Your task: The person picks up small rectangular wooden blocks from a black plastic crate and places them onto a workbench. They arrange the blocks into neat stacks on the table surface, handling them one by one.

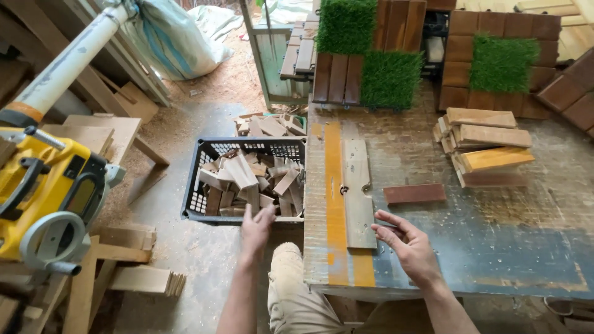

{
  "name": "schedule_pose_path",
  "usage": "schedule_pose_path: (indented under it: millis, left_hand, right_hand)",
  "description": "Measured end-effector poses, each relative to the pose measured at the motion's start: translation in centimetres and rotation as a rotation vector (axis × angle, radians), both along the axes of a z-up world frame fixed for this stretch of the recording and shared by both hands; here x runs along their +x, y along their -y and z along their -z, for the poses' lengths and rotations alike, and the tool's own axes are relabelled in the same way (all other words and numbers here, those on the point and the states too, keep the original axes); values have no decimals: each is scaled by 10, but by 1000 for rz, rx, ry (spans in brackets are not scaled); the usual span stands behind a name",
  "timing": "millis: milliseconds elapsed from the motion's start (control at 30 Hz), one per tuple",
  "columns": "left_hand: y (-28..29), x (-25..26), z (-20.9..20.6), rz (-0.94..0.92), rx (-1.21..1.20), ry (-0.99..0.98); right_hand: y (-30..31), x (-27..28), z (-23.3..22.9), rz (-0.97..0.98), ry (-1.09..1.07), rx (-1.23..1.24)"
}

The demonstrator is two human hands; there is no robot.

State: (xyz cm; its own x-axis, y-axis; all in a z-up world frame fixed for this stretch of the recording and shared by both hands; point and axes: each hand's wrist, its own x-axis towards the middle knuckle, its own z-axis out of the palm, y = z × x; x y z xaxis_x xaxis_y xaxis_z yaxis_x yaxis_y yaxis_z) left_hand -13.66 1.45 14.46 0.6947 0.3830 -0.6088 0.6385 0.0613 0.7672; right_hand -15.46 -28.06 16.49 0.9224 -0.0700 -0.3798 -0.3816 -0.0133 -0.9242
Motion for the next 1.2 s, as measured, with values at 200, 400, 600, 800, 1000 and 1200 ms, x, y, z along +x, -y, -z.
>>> schedule_pose_path:
  millis: [200,400,600,800,1000,1200]
  left_hand:
    - [68,-16,88,17,27,610]
    - [165,-8,81,500,266,732]
    - [219,23,81,703,443,678]
    - [215,20,123,518,305,921]
    - [178,-22,66,385,97,967]
    - [112,-51,88,160,175,1016]
  right_hand:
    - [64,22,65,148,328,-467]
    - [103,60,98,196,221,-765]
    - [115,60,144,191,365,-853]
    - [87,26,119,299,471,-657]
    - [63,0,99,336,655,-387]
    - [19,-10,84,53,611,-411]
